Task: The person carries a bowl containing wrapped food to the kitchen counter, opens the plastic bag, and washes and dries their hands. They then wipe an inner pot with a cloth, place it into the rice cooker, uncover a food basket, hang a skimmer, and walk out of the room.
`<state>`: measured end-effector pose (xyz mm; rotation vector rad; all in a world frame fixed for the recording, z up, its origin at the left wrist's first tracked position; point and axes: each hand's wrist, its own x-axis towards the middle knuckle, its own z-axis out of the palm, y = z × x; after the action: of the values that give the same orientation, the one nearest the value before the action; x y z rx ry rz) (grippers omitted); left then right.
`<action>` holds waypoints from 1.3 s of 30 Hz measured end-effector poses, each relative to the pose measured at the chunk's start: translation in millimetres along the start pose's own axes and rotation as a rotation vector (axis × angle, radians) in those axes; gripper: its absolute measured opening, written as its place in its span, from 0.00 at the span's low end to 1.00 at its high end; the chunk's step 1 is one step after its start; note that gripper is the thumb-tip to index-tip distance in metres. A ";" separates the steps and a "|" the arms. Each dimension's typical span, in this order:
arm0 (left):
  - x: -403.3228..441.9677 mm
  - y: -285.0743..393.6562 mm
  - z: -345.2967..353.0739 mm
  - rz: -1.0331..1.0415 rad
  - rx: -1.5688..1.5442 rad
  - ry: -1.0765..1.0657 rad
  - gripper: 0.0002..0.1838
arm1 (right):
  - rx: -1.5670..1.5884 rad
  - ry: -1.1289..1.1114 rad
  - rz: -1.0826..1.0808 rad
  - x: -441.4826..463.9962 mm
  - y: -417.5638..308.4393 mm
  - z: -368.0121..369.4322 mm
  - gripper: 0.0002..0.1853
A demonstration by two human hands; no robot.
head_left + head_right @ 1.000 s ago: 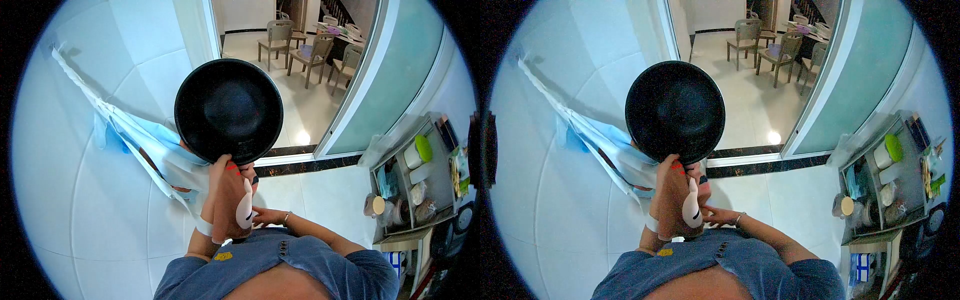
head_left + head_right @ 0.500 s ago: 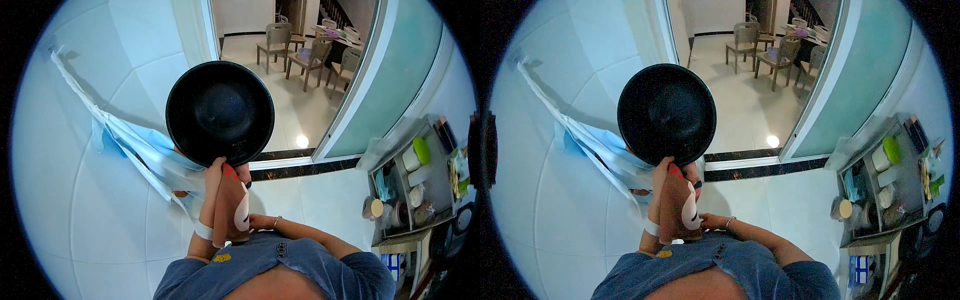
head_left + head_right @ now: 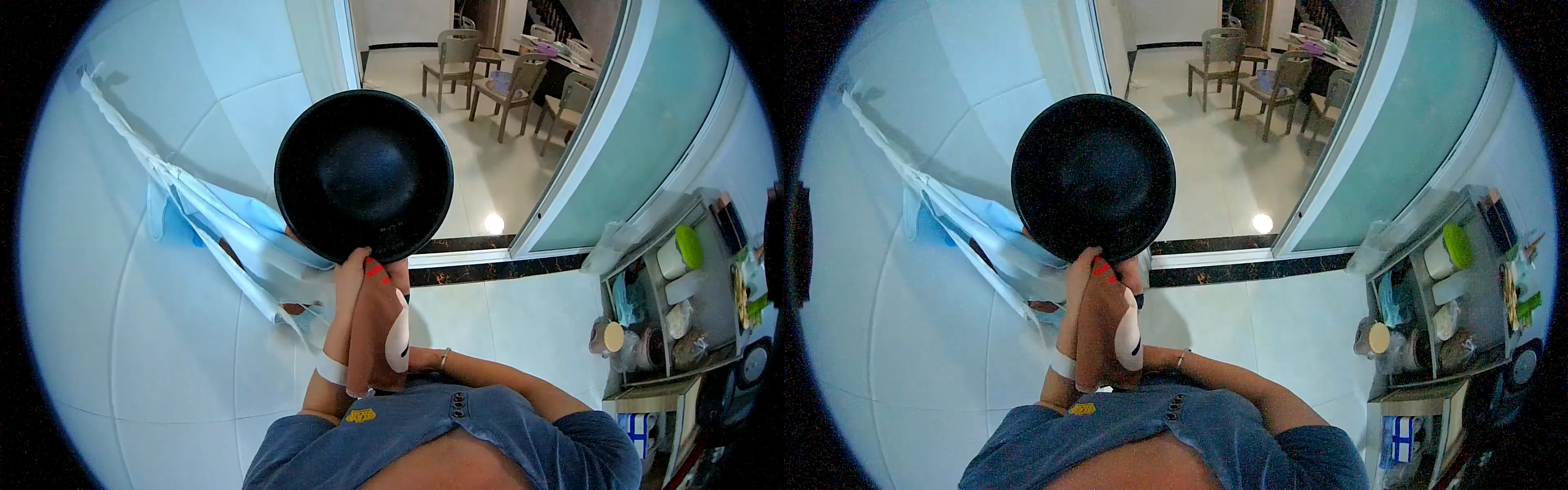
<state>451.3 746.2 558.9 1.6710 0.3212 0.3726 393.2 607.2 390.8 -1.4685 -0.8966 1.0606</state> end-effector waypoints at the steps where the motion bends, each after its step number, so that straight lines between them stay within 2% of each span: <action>1: -1.8 7.1 -1.7 -0.095 -0.040 -0.039 0.14 | -0.041 0.033 -0.037 -1.4 0.3 0.5 0.25; 2: -4.2 15.7 -2.9 -0.190 -0.079 -0.076 0.16 | 0.039 0.123 0.111 -12.4 -23.3 -5.8 0.23; 3: -5.9 21.3 -3.2 -0.195 -0.076 -0.072 0.16 | 0.121 0.210 0.260 -26.8 -45.6 -14.0 0.20; 4: -6.9 26.0 -2.1 -0.235 -0.146 -0.010 0.13 | 0.422 0.422 0.137 -35.0 -49.4 -25.6 0.19; 6: -6.1 23.8 2.3 -0.278 -0.216 0.055 0.11 | 0.995 0.733 -0.307 -51.3 -56.8 -48.8 0.19; 7: -6.5 14.8 3.8 -0.316 -0.440 0.086 0.10 | 0.898 0.963 -0.255 -67.1 -69.4 -64.9 0.17; 8: -7.7 8.9 4.9 -0.353 -0.664 0.115 0.10 | 0.849 1.004 -0.450 -69.5 -58.3 -92.8 0.13; 9: -9.8 9.9 6.5 -0.360 -0.661 0.111 0.10 | 0.850 1.275 -0.460 -73.8 -92.1 -96.5 0.09; 11: -19.7 13.0 8.8 -0.269 -0.627 0.205 0.10 | 0.744 1.227 -0.542 -75.8 -139.2 -104.7 0.07; 13: -21.7 10.1 4.7 -0.309 -0.548 0.147 0.11 | 0.521 1.208 -0.559 -65.6 -162.5 -111.8 0.05; 15: -22.8 9.2 2.4 -0.339 -0.473 0.097 0.12 | 0.210 1.310 -0.410 -55.6 -159.5 -117.9 0.04; 16: -22.8 11.2 2.1 -0.369 -0.434 0.098 0.11 | 0.078 1.437 -0.325 -53.6 -161.0 -115.8 0.05; 18: -21.5 6.9 3.0 -0.400 -0.397 0.097 0.10 | 0.010 1.406 -0.347 -50.4 -149.5 -116.4 0.06; 19: -16.9 -2.8 1.7 -0.349 -0.366 0.081 0.11 | -0.057 1.369 -0.366 -48.2 -143.2 -115.5 0.06; 21: -14.7 -7.8 5.0 -0.303 -0.334 0.065 0.11 | 0.099 1.343 -0.351 -43.0 -142.8 -104.0 0.04; 23: -19.5 -6.1 13.8 0.019 -0.496 0.082 0.13 | 0.305 1.233 -0.386 -37.0 -159.6 -79.3 0.03; 25: -25.4 -25.8 20.4 -0.060 -0.438 0.092 0.15 | 0.218 1.364 -0.519 -14.8 -151.8 -61.8 0.04; 26: -27.3 -30.6 20.5 -0.137 -0.377 0.103 0.18 | 0.277 1.343 -0.511 -12.2 -148.9 -56.2 0.04; 28: -25.0 -30.0 21.1 -0.135 -0.429 0.113 0.19 | 0.340 1.320 -0.507 -7.6 -150.1 -53.5 0.05; 30: -28.2 -17.0 22.2 -0.142 -0.474 0.120 0.20 | 0.264 1.429 -0.551 -8.4 -153.5 -49.0 0.05; 31: -30.6 -7.4 20.6 -0.116 -0.380 0.139 0.21 | 0.269 1.431 -0.548 -12.4 -150.6 -50.0 0.05; 33: -31.1 -1.7 8.7 -0.092 -0.286 0.153 0.23 | 0.282 1.517 -0.448 -19.5 -149.3 -59.0 0.08; 34: -26.1 -4.0 -3.8 0.035 -0.130 0.160 0.24 | 0.316 1.556 -0.588 -23.6 -157.0 -66.2 0.11; 35: -20.7 -4.6 -12.8 0.164 0.025 0.164 0.25 | 0.136 1.657 -0.433 -29.2 -138.2 -85.2 0.13; 37: -18.9 4.7 -24.3 0.262 -0.044 0.150 0.26 | -0.087 1.579 -0.270 -41.4 -148.7 -92.7 0.16; 38: -20.1 9.7 -25.3 0.285 0.075 0.203 0.24 | -0.081 1.582 -0.268 -44.9 -147.8 -92.9 0.16; 39: -22.0 14.0 -25.3 0.281 0.078 0.200 0.24 | 0.001 1.507 -0.369 -40.6 -143.2 -94.0 0.19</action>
<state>420.6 757.9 574.4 1.7632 0.2506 0.7479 470.4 561.0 542.1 -1.5070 -0.0200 -0.4205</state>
